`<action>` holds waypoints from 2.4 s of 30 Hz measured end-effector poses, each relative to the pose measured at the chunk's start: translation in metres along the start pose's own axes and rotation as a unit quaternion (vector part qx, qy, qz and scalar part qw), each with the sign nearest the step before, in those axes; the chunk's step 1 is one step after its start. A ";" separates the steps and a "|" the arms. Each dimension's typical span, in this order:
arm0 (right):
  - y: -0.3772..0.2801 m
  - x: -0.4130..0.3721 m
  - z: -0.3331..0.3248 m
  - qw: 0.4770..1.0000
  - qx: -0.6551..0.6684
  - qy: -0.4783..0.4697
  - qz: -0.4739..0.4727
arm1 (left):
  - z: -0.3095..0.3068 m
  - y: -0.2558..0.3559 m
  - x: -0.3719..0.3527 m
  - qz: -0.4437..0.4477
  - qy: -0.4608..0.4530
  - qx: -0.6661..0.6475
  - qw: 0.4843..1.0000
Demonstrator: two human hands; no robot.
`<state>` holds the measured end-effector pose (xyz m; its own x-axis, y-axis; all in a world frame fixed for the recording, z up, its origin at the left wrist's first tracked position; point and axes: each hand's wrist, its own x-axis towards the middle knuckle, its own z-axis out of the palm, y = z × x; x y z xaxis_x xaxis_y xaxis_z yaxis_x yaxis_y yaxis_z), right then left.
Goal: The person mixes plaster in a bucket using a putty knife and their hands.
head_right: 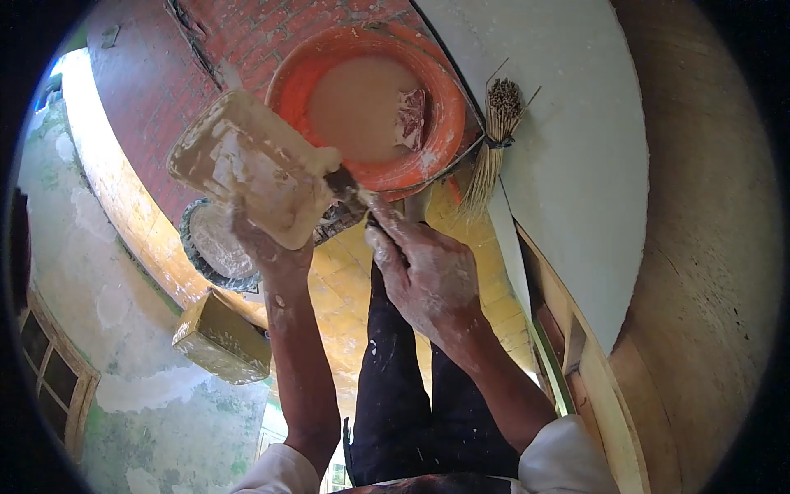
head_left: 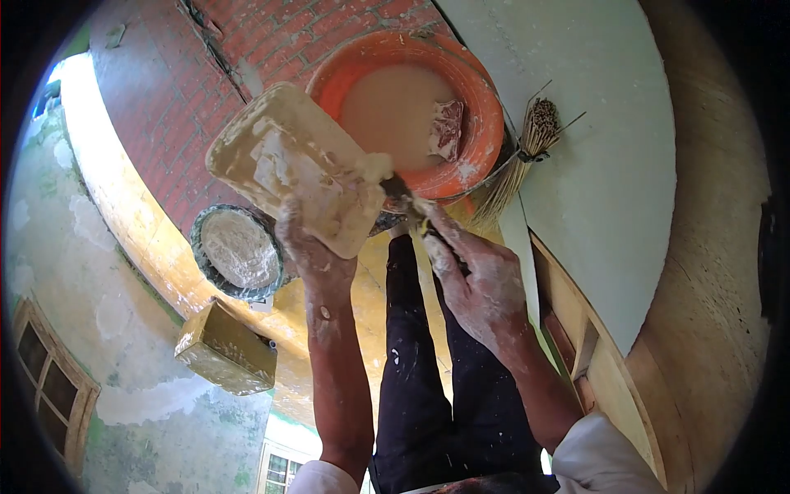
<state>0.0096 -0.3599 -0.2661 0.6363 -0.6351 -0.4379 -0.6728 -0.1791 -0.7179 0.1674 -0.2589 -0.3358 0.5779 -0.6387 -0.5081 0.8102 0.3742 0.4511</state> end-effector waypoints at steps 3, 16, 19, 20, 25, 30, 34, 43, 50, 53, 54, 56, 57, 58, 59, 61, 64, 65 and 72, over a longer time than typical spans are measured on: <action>-0.002 -0.005 -0.007 1.000 0.015 0.002 0.001 | -0.001 -0.002 -0.005 0.000 0.040 0.107 0.993; -0.016 0.037 0.015 0.996 -0.069 0.050 -0.017 | -0.016 -0.035 -0.036 -0.097 0.036 0.107 0.989; -0.021 0.042 0.009 0.994 -0.089 0.040 -0.043 | -0.015 -0.020 -0.029 -0.109 0.020 0.081 0.991; -0.022 0.042 0.008 0.994 -0.096 0.031 -0.051 | -0.015 -0.016 -0.027 -0.107 0.021 0.081 0.991; -0.011 0.052 0.001 0.975 -0.165 0.072 -0.129 | -0.017 0.005 -0.018 -0.155 0.028 0.106 0.982; -0.003 0.053 0.007 0.953 -0.192 0.054 -0.227 | -0.054 0.012 -0.015 -0.205 -0.064 -0.052 0.975; -0.008 0.022 0.005 0.965 -0.185 -0.059 -0.178 | -0.032 0.024 -0.012 -0.196 -0.016 0.014 0.980; -0.010 0.039 0.031 0.993 -0.089 0.016 -0.078 | -0.039 0.004 -0.028 -0.172 0.047 0.125 0.976; 0.001 0.032 0.019 0.983 0.111 0.027 0.147 | -0.035 0.009 -0.031 -0.080 0.101 0.346 0.929; -0.023 0.024 0.010 0.971 0.101 -0.082 0.202 | -0.034 0.005 -0.030 -0.039 0.096 0.399 0.911; -0.027 0.020 0.013 0.972 0.071 -0.135 0.179 | -0.028 0.006 -0.030 -0.021 0.090 0.439 0.894; -0.018 0.016 0.029 0.988 0.072 -0.105 0.090 | -0.012 0.010 -0.034 -0.027 0.058 0.455 0.888; -0.019 0.022 0.032 0.989 0.077 -0.081 0.092 | -0.005 0.011 -0.034 -0.031 0.026 0.470 0.882; -0.017 0.028 0.035 0.990 0.083 -0.058 0.095 | -0.006 0.012 -0.034 -0.031 0.026 0.472 0.881; -0.005 0.034 0.047 0.995 0.090 0.040 0.008 | -0.008 0.011 -0.033 -0.027 0.034 0.477 0.878; 0.007 0.039 0.053 0.994 0.071 0.081 -0.023 | -0.017 0.012 -0.030 -0.022 0.043 0.485 0.873; 0.007 0.040 0.036 0.977 0.146 0.054 0.148 | -0.029 0.016 -0.025 0.009 0.152 0.325 0.933; 0.025 0.043 0.033 0.974 0.173 0.107 0.100 | -0.040 0.022 -0.026 -0.009 0.143 0.324 0.935; -0.007 0.018 0.030 0.993 0.100 -0.059 0.000 | -0.062 0.019 -0.036 0.013 0.124 0.394 0.911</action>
<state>0.0372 -0.3475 -0.2849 0.6846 -0.5398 -0.4898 -0.5918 -0.0194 -0.8059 0.1682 -0.1867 -0.3543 0.6793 -0.4288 -0.5955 0.5308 -0.2732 0.8022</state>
